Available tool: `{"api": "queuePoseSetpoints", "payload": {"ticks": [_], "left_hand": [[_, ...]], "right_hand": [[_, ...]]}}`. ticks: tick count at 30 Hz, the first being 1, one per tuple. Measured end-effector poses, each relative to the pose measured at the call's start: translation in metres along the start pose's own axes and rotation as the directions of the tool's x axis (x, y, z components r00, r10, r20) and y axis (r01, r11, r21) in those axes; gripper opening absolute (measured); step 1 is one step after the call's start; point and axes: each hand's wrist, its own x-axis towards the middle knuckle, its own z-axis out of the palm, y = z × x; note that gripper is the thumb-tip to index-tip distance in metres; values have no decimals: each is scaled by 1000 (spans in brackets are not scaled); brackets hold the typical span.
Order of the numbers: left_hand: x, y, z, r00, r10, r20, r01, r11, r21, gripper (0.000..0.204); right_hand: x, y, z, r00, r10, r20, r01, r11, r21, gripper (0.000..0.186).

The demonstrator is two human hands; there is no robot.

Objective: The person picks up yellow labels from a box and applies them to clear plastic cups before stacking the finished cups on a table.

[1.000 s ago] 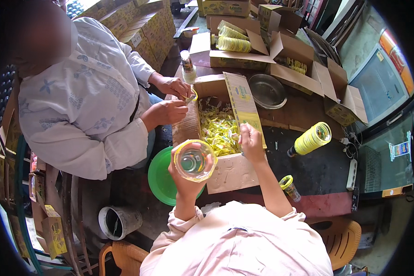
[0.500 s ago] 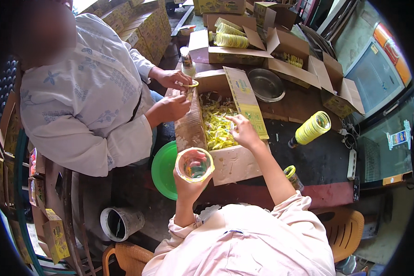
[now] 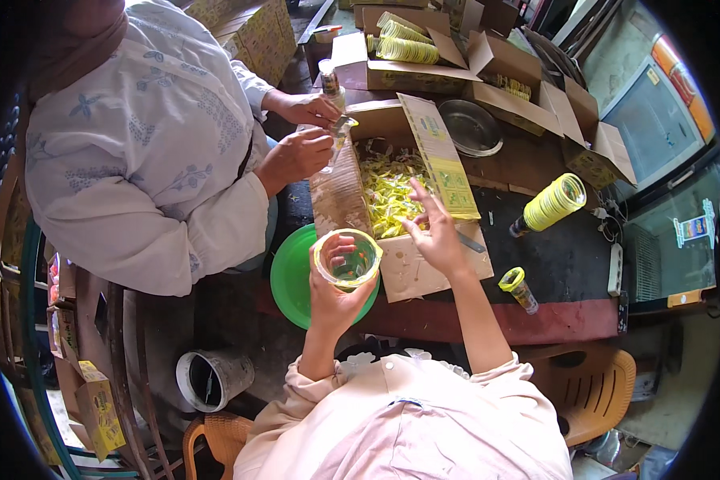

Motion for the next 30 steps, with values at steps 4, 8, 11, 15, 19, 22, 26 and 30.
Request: {"api": "queuePoseSetpoints", "payload": {"ticks": [4, 8, 11, 15, 19, 22, 26, 30], "left_hand": [[2, 6, 9, 990, -114, 87, 122, 988, -95, 58], [4, 19, 20, 962, -198, 187, 248, 922, -298, 58], [3, 23, 26, 951, -204, 230, 273, 905, -325, 56], [2, 35, 36, 941, -247, 231, 317, 883, -346, 55], [0, 40, 46, 937, -255, 239, 324, 889, -323, 55], [-3, 47, 54, 947, -248, 206, 295, 925, -239, 54], [-8, 45, 63, 964, -211, 160, 245, 938, -245, 54], [-9, 51, 71, 991, -72, 112, 90, 981, -169, 54]], "right_hand": [[-24, -39, -18, 894, -421, 153, 414, 907, 72, 27], [-32, -44, -40, 813, -562, 151, 571, 820, -25, 23], [-34, -49, -53, 781, -589, 206, 614, 785, -82, 21], [-38, -55, -64, 730, -654, 200, 682, 714, -158, 19], [-38, -51, -75, 714, -668, 209, 697, 708, -116, 18], [-38, -51, -81, 708, -675, 208, 693, 721, -21, 16], [-41, -48, -88, 751, -628, 203, 628, 775, 73, 17], [-44, -47, -94, 806, -567, 171, 547, 823, 152, 16]]}}
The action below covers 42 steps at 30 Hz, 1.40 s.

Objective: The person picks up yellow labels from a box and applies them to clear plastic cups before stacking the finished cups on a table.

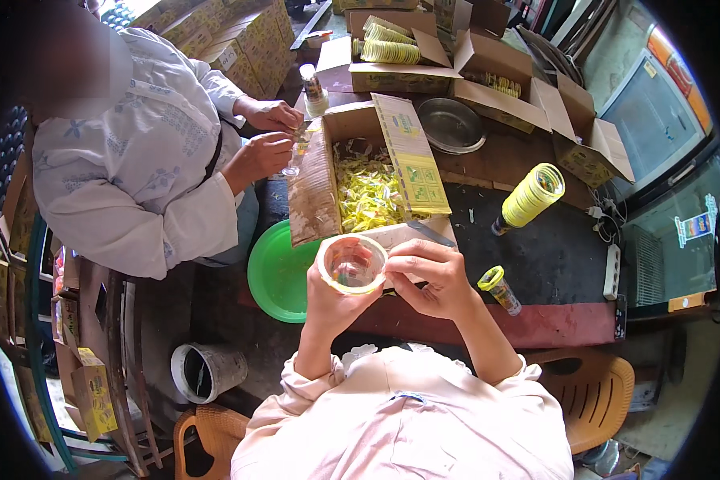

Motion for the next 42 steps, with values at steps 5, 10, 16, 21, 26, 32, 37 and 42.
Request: {"api": "queuePoseSetpoints", "payload": {"ticks": [5, 10, 16, 21, 26, 32, 37, 42], "left_hand": [[6, 5, 7, 994, 104, -30, -100, 986, 130, 55], [8, 7, 10, 962, 271, 17, -266, 927, 265, 54], [18, 5, 12, 964, 253, -87, -223, 939, 260, 55], [32, -4, 10, 971, 207, -120, -166, 945, 280, 54], [44, -17, 4, 979, 116, -170, -71, 966, 249, 53], [49, -38, -7, 979, 22, -203, 23, 975, 219, 52], [50, -50, -14, 979, -11, -203, 57, 973, 225, 52], [47, -62, -22, 974, -63, -216, 99, 982, 160, 52]], "right_hand": [[-3, 0, -1, 996, 34, -87, -33, 999, 16, 13], [1, 17, -4, 975, 29, -222, -62, 988, -142, 7], [-4, 75, -15, 820, 506, -266, -368, 823, 431, 23], [6, 111, 0, 840, 515, -171, -494, 856, 153, 26], [17, 149, 7, 887, 445, -120, -451, 892, -27, 8], [31, 169, 10, 913, 400, 75, -391, 914, -109, 13], [29, 180, 13, 927, 363, 90, -324, 900, -292, 14], [12, 169, -3, 922, 342, -179, -384, 864, -325, 33]]}}
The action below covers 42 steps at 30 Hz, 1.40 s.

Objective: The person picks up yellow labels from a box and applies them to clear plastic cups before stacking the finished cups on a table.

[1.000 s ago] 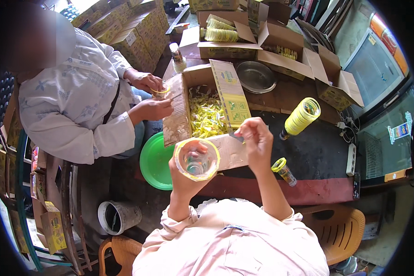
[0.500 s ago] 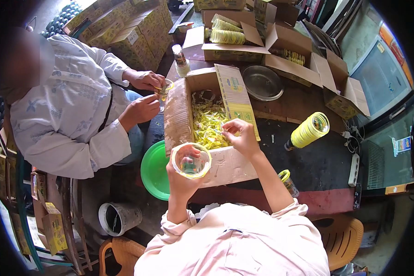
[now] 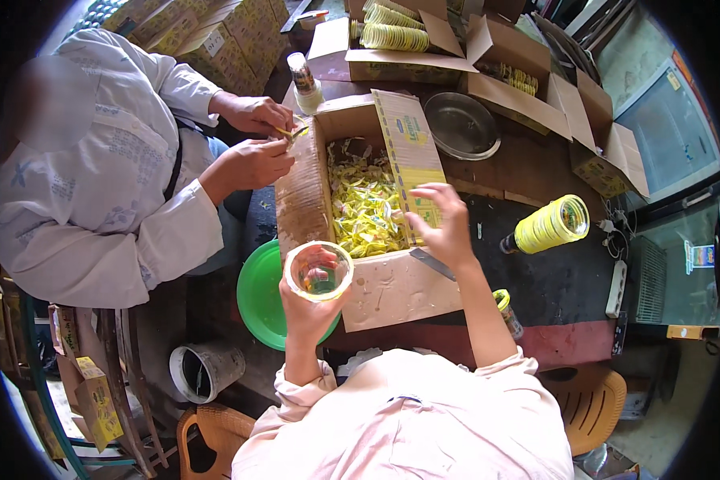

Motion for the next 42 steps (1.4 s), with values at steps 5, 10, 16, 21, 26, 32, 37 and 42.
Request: {"api": "queuePoseSetpoints", "payload": {"ticks": [5, 10, 16, 21, 26, 32, 37, 42], "left_hand": [[-5, -7, -1, 1000, -28, 0, 27, 989, -144, 50], [-10, -6, 7, 999, -29, 30, 32, 991, -129, 50], [-22, 2, 8, 997, -31, 75, 45, 981, -190, 52], [-30, 17, 3, 989, -22, 148, 67, 949, -307, 55], [-33, 24, 3, 953, 222, 206, -161, 948, -276, 65], [-38, 30, 9, 929, 338, 149, -302, 927, -222, 67], [-46, 31, 9, 906, 379, 189, -399, 914, 76, 63], [-50, 41, 25, 917, 381, 115, -382, 924, -15, 62]], "right_hand": [[-85, 60, -26, 849, 496, -182, -464, 865, 192, 46], [-127, 77, -23, 693, 672, 261, -721, 634, 281, 71], [-125, 84, -51, 760, 624, 184, -650, 715, 258, 45], [-133, 67, -81, 770, 596, 226, -635, 751, 182, 39], [-130, 30, -91, 904, 378, 200, -361, 925, -117, 29], [-117, -1, -95, 981, 141, 134, -85, 930, -356, 11], [-95, -64, -81, 981, 94, -172, -57, 976, 211, 13], [-89, -113, -51, 933, 27, -359, 110, 929, 354, 16]]}}
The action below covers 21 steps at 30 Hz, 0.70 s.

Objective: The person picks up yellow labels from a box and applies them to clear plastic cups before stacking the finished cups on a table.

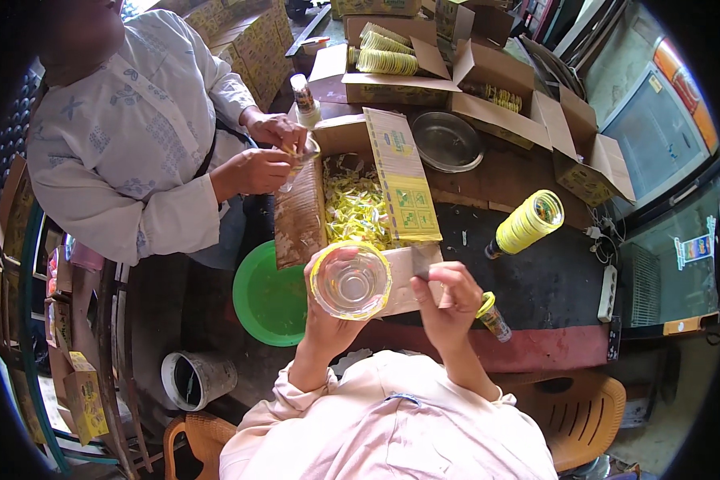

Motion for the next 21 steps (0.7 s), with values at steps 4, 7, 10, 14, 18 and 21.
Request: {"api": "queuePoseSetpoints", "payload": {"ticks": [4, 7, 10, 14, 18, 21], "left_hand": [[-2, -3, 1, 1000, 19, -8, -20, 998, -56, 62], [-2, -5, -2, 998, 56, 38, -58, 997, 53, 64], [-3, -5, 0, 999, 39, 29, -40, 999, 29, 63], [-4, -5, 2, 1000, -27, 7, 27, 997, -70, 62], [-4, -6, -1, 998, -1, 58, 2, 1000, -16, 65], [-3, -1, 0, 997, -33, 75, 38, 997, -69, 66]], "right_hand": [[-1, -4, 12, 990, -144, 7, 144, 987, -74, 18], [-3, -3, 16, 987, -159, -16, 157, 984, -82, 19], [-3, -4, 17, 978, -209, -10, 206, 972, -114, 20], [-1, -8, 18, 964, -265, 9, 262, 948, -180, 22], [4, -7, 19, 963, -270, 15, 268, 947, -179, 22], [6, -11, 20, 961, -275, -7, 267, 941, -208, 24]]}}
